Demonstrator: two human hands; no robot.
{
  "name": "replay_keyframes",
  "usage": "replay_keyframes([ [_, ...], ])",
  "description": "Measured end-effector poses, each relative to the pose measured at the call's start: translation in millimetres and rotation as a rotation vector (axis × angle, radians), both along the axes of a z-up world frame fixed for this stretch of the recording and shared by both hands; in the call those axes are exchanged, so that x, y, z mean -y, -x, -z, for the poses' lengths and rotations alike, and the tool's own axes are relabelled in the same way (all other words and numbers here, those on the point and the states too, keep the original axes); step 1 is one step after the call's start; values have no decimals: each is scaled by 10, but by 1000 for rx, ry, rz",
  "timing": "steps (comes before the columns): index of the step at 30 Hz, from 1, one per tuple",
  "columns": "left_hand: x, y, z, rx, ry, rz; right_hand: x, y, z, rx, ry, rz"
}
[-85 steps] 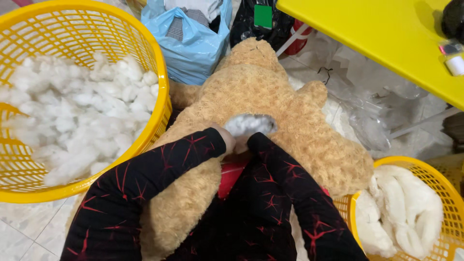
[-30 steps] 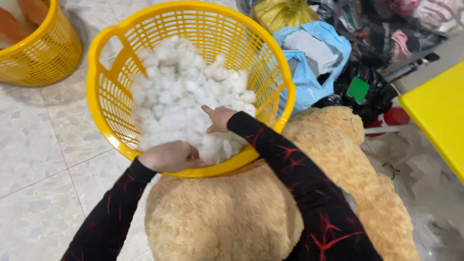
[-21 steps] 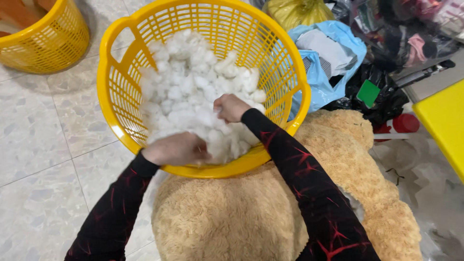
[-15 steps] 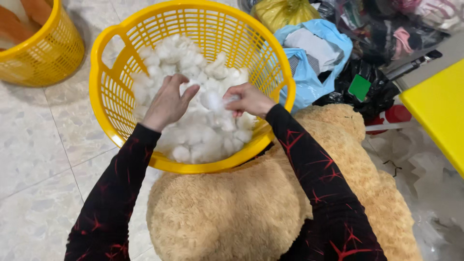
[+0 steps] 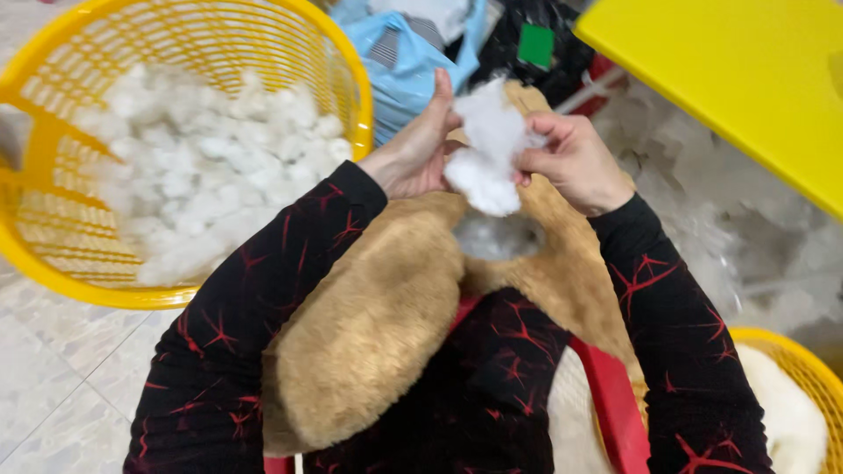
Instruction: The person repeatedly takes handfuls of white stuffing from a yellow basket and inserts them into an opening in a large teddy bear resting on their lap. They push and compress the stuffing into the bear's body throughout the clip.
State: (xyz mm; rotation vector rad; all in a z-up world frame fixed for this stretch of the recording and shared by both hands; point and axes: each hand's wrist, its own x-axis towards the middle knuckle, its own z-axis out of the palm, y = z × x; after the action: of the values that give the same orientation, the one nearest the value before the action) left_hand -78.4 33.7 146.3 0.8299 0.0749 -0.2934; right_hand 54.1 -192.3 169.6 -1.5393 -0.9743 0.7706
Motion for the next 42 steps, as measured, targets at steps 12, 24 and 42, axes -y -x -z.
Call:
replay_keyframes([
  [12,938,-506,1409,146,-1165,-354,948,147,1196,35,234,420],
  [24,1100,95,927,318,-1255,-291,890,388,1642,354,-18,545],
  [42,792,-51,1369,150,-1308,-434,1018,334,1550,575,71,479],
])
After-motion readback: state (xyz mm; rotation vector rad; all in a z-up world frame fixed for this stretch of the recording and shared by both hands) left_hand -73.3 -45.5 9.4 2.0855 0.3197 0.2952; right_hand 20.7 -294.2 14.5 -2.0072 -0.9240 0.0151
